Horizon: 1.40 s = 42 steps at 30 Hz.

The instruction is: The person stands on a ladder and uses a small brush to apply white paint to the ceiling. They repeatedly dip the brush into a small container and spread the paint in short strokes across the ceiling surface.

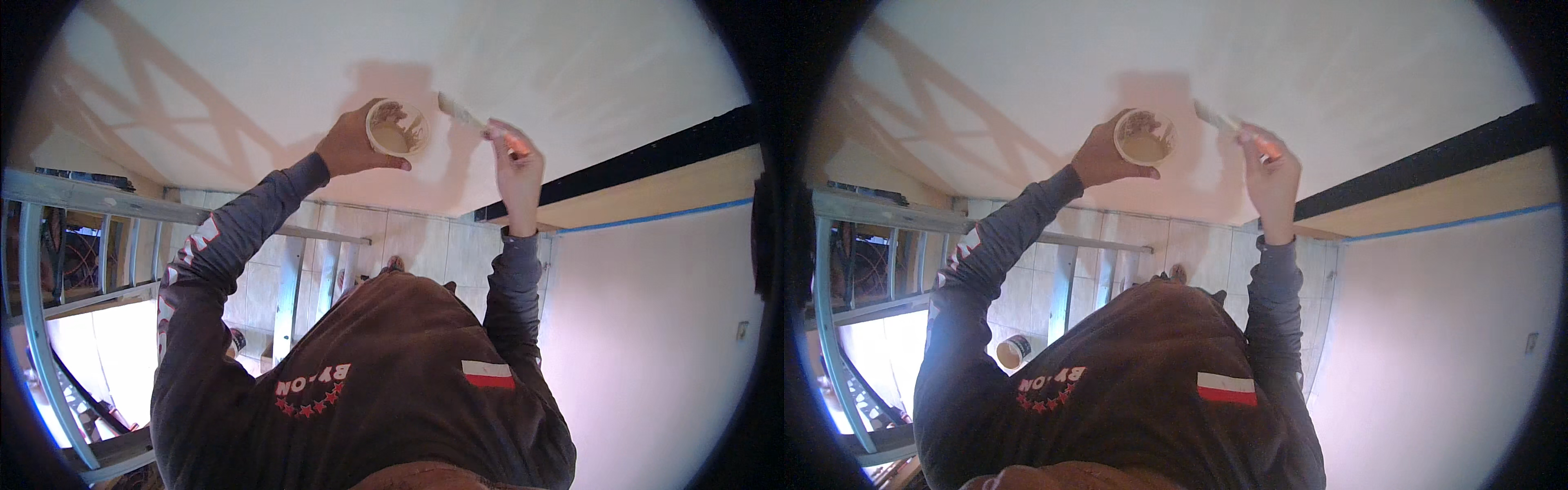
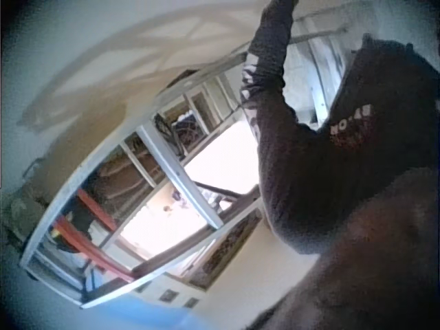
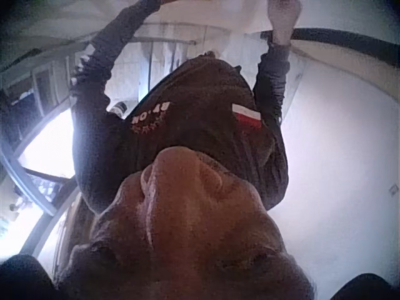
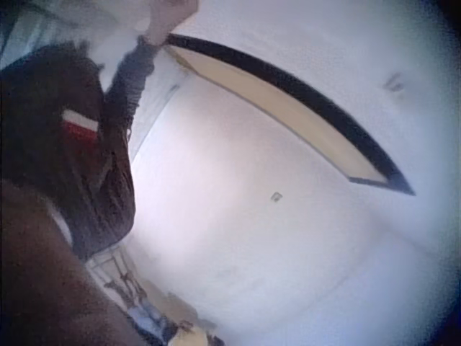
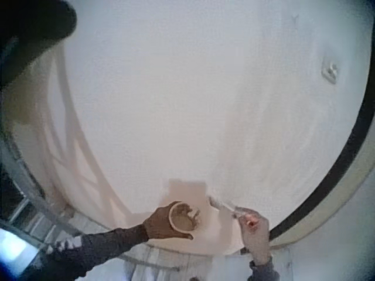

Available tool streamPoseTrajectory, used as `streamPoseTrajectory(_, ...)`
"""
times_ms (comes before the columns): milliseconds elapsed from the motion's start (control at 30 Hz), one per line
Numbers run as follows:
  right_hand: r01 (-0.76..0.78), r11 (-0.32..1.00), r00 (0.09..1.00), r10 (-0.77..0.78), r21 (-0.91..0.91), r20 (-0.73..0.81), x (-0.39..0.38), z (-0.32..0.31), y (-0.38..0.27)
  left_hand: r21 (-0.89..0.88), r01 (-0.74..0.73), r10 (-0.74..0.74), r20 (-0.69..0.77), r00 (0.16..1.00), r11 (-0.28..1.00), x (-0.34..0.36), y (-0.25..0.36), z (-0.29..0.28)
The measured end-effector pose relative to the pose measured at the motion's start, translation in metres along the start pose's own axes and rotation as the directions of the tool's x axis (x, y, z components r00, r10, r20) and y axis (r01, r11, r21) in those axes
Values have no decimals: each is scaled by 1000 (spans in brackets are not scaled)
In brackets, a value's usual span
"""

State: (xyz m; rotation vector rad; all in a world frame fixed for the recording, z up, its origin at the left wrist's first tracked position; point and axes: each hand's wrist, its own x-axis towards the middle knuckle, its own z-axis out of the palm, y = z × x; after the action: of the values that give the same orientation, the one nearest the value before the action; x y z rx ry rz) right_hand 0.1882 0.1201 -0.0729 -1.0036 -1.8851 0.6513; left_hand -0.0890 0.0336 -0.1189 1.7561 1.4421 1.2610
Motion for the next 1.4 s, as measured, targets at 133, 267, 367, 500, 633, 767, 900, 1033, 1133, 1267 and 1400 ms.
streamPoseTrajectory(133, -40, 961, 999, 45, 275, -12, -1, -27, -63, 44, -24, 23, 24, 999, 999, 2, 2, 1)
streamPoseTrajectory(267, -16, 955, 982, -42, 297, 187, 2, -25, -78, 26, -24, 23, 30, 999, 999, 0, 5, 2)
streamPoseTrajectory(367, -26, 947, 953, -73, 321, 293, 2, -9, -74, -5, -35, 35, 62, 997, 999, -1, 8, 4)
streamPoseTrajectory(500, 19, 981, 934, -86, 194, 345, 8, 6, -73, -15, -48, 50, 91, 995, 999, -2, 9, 6)
streamPoseTrajectory(633, 65, 998, 923, -70, 27, 379, 15, 12, -75, 58, -72, 66, 107, 992, 996, -3, 11, 6)
streamPoseTrajectory(767, 167, 983, 911, -123, -80, 393, 19, 18, -77, 98, -73, 59, 133, 989, 992, -4, 14, 6)
streamPoseTrajectory(900, 246, 960, 888, -169, -132, 427, 18, 27, -73, 19, -30, 26, 186, 982, 999, -4, 14, 8)
streamPoseTrajectory(1033, 289, 932, 870, -162, -217, 466, 18, 34, -78, 25, -20, 15, 204, 979, 999, -5, 16, 8)
streamPoseTrajectory(1133, 270, 935, 864, -131, -229, 486, 16, 37, -74, 24, -23, 18, 205, 979, 999, -5, 15, 8)
streamPoseTrajectory(1267, 229, 957, 876, -122, -180, 466, 16, 33, -80, 53, -28, 18, 181, 983, 998, -6, 15, 6)
streamPoseTrajectory(1400, 100, 994, 958, -86, -38, 272, 7, 18, -75, 144, -82, 62, 138, 988, 986, -2, 13, 6)
